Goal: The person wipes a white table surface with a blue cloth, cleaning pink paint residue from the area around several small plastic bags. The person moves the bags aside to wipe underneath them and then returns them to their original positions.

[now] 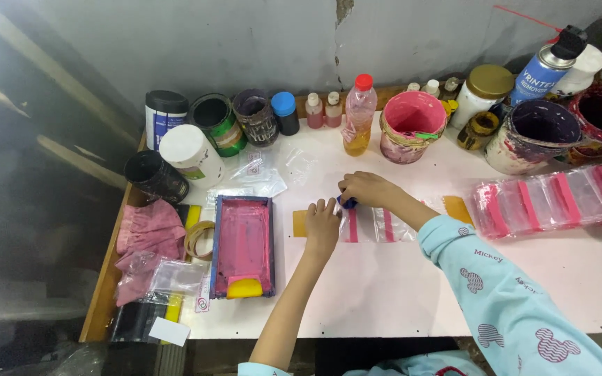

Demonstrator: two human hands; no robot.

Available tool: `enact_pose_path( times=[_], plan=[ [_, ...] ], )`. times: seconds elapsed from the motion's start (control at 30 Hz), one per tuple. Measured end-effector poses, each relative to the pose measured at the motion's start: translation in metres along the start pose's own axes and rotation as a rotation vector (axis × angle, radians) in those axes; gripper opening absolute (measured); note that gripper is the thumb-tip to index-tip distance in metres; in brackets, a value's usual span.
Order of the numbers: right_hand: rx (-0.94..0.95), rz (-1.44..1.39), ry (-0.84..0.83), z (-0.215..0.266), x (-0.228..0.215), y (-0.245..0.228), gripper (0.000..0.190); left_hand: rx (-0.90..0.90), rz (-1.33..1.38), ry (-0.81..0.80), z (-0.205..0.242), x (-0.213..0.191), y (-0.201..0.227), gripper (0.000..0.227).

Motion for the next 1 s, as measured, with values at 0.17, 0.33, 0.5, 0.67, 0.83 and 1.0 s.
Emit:
enact_pose_path(
  times=[0.17, 0.33, 0.5, 0.67, 0.83, 1.0],
  plan=[
    [-0.026, 0.084, 0.048, -0.005, -0.009, -0.005, 0.028, -0.011, 0.002, -0.060, 0.004, -0.005, -0.002, 0.036],
    [0.088, 0.055, -0.025, -0.010, -0.007, 0.006, 0.025, -0.029, 0.007, -0.104, 0.006, -0.013, -0.002, 0.038],
    [0.168, -0.011, -0.043, -0.016, 0.018, 0.042, 0.032, -0.031, 0.008, -0.109, 0.004, -0.011, -0.001, 0.038],
    [0.052, 0.066, 0.007, -0.015, 0.029, 0.013, 0.030, -0.033, 0.000, -0.131, 0.008, -0.015, -0.001, 0.038],
    [-0.016, 0.081, 0.151, -0.011, 0.019, 0.008, 0.010, -0.052, -0.021, -0.168, 0.008, -0.024, 0.000, 0.038],
    [-0.066, 0.175, 0.256, -0.018, 0.002, 0.021, 0.024, -0.054, -0.026, -0.169, 0.001, -0.013, 0.001, 0.037]
  ],
)
Point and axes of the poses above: each hand's wrist, its own z-axis away from the middle knuckle, its own x-axis out of the palm, y = z × x, the point moved 7 cm from there along -z, towards the middle knuckle, and after that the axes turned 7 degrees about x, right-handed, at the moved point
